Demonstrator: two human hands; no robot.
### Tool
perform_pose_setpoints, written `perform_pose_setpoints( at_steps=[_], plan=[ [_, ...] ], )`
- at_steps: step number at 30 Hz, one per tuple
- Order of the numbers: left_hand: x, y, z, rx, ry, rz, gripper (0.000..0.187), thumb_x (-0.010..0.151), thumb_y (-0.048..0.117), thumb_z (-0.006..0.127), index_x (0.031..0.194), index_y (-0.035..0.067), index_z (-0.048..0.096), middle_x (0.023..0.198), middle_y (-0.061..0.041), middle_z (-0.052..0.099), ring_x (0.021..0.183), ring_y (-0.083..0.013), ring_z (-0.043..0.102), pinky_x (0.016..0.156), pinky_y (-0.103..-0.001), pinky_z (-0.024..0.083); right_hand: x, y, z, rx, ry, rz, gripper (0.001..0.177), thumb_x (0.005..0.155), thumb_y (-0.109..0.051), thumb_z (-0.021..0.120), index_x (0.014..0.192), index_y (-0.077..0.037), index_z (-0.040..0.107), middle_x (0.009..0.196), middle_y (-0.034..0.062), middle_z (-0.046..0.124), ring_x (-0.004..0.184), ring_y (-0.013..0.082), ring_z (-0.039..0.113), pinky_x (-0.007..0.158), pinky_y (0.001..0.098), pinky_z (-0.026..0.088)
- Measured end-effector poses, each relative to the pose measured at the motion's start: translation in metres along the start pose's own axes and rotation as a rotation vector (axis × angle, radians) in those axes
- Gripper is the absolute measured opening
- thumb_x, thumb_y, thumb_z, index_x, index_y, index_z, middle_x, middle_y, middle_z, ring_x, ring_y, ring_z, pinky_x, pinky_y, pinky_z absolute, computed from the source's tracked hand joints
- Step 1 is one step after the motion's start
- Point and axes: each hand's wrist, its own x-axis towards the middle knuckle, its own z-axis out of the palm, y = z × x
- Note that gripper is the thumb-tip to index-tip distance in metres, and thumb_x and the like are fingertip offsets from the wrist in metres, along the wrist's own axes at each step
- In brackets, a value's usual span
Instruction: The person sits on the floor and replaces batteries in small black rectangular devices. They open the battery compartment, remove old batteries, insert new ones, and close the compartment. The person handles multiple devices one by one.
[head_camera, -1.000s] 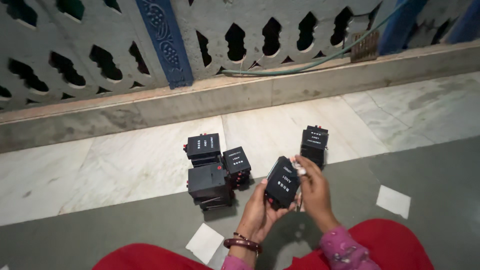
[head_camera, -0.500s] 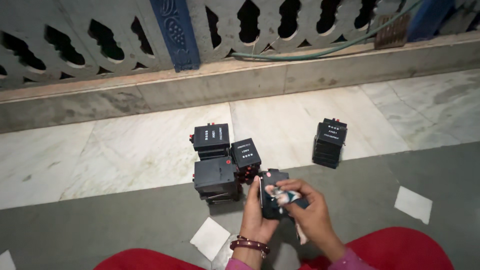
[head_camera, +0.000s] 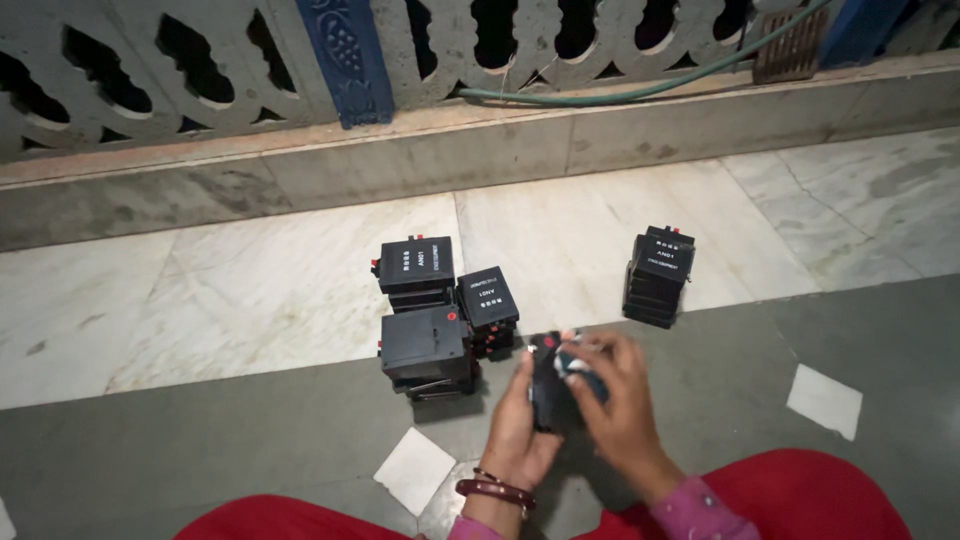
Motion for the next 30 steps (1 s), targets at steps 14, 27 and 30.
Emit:
perform_pose_setpoints(
  at_steps=[14,27,30],
  plan=[
    [-0.011,0.009,0.013,-0.01,-0.068,-0.066,0.039,0.105,0.037,0.046,0.123,0.01,0.066,0.11,-0.006,0.073,0.098,-0.0178,0.07,0.089,-0.035,0.058,0.007,0.013,-0.009,0.09,0.027,0.142,0.03,0.081,-0.001,0.069,0.11,-0.005,0.074,0.104,0.0121,0.069,0.098,0.0274,0.069,0.086,0.0372,0.053],
    [-0.014,0.022,0.01,0.369,0.035,0.065,0.054,0.101,0.05,0.052,0.148,0.024,0.06,0.1,0.0,0.061,0.086,-0.0094,0.062,0.073,-0.025,0.055,-0.017,-0.036,-0.014,0.094,-0.155,-0.261,0.026,0.076,-0.007,0.075,0.102,-0.005,0.072,0.11,0.0122,0.067,0.097,0.0302,0.064,0.083,0.0398,0.052],
    [-0.011,0.02,0.007,0.486,0.05,0.019,0.055,0.099,0.049,0.053,0.145,0.021,0.06,0.104,0.0,0.067,0.081,-0.0103,0.06,0.066,-0.024,0.051,-0.001,-0.02,-0.014,0.056,-0.132,-0.187,0.024,0.079,-0.006,0.074,0.102,-0.005,0.073,0.112,0.0131,0.065,0.101,0.0314,0.064,0.086,0.0412,0.052]
  ],
)
